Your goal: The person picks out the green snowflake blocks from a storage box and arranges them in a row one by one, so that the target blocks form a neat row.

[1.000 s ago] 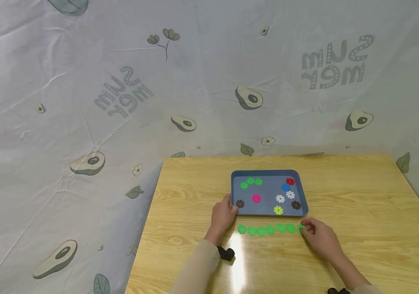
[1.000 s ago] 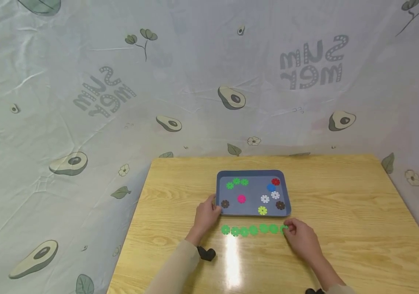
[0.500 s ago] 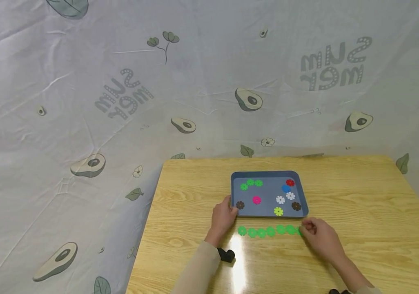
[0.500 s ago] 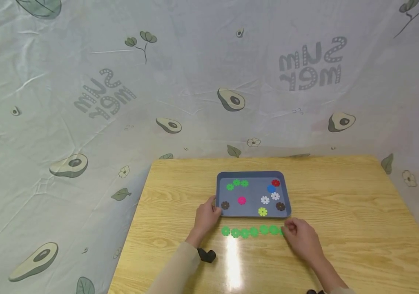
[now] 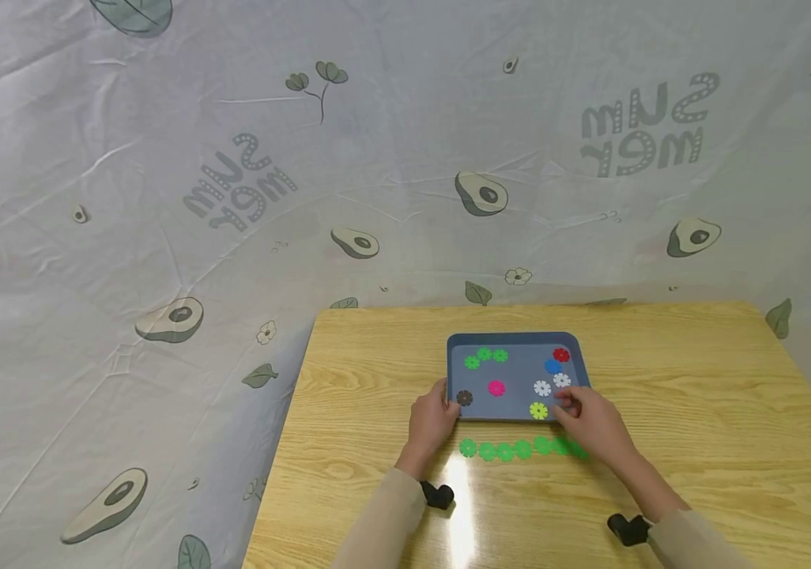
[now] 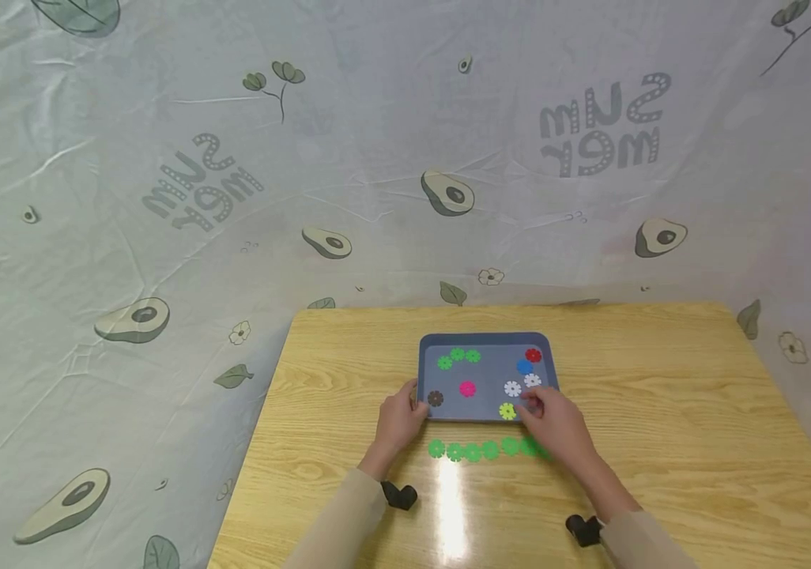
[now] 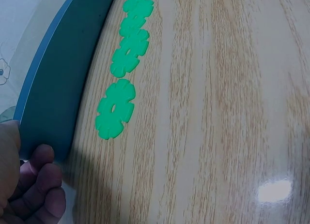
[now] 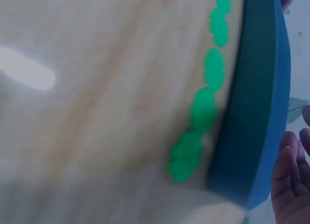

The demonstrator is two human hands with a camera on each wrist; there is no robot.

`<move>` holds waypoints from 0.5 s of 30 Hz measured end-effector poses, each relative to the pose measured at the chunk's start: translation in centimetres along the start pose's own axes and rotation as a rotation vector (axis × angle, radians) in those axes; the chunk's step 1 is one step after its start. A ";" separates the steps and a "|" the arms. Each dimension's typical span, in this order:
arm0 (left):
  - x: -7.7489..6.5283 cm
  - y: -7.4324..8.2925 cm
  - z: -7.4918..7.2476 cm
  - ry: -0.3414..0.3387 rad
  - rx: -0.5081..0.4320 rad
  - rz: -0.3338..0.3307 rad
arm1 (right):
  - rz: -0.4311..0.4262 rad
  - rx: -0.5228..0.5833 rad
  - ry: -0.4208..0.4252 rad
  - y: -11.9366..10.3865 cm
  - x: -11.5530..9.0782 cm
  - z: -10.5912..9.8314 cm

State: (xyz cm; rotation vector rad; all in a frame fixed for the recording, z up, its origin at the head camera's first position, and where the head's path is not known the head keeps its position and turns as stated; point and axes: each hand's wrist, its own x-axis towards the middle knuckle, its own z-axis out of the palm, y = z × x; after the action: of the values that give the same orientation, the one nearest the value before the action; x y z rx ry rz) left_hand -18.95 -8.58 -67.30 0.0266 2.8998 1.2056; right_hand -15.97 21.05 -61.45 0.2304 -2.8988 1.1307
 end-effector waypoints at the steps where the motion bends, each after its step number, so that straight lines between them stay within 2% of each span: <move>1: 0.0 -0.1 0.0 0.002 0.000 0.000 | -0.010 0.005 -0.011 -0.3 0.7 0.3; 6: -0.1 -0.3 -0.1 0.014 0.011 0.003 | -0.040 0.023 -0.097 -1.8 4.2 2.1; 10: 0.0 0.0 -0.3 0.001 0.000 -0.001 | -0.033 0.027 -0.156 -3.1 6.8 3.9; 15: 0.1 0.2 -0.4 -0.016 0.005 -0.011 | -0.020 -0.004 -0.188 -3.6 9.7 6.6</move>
State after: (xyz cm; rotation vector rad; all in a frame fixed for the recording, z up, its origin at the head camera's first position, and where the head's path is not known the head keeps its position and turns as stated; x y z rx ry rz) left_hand -19.03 -8.74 -66.89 0.0208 2.8852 1.1914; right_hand -24.86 12.76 -63.16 0.3850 -3.0516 1.1600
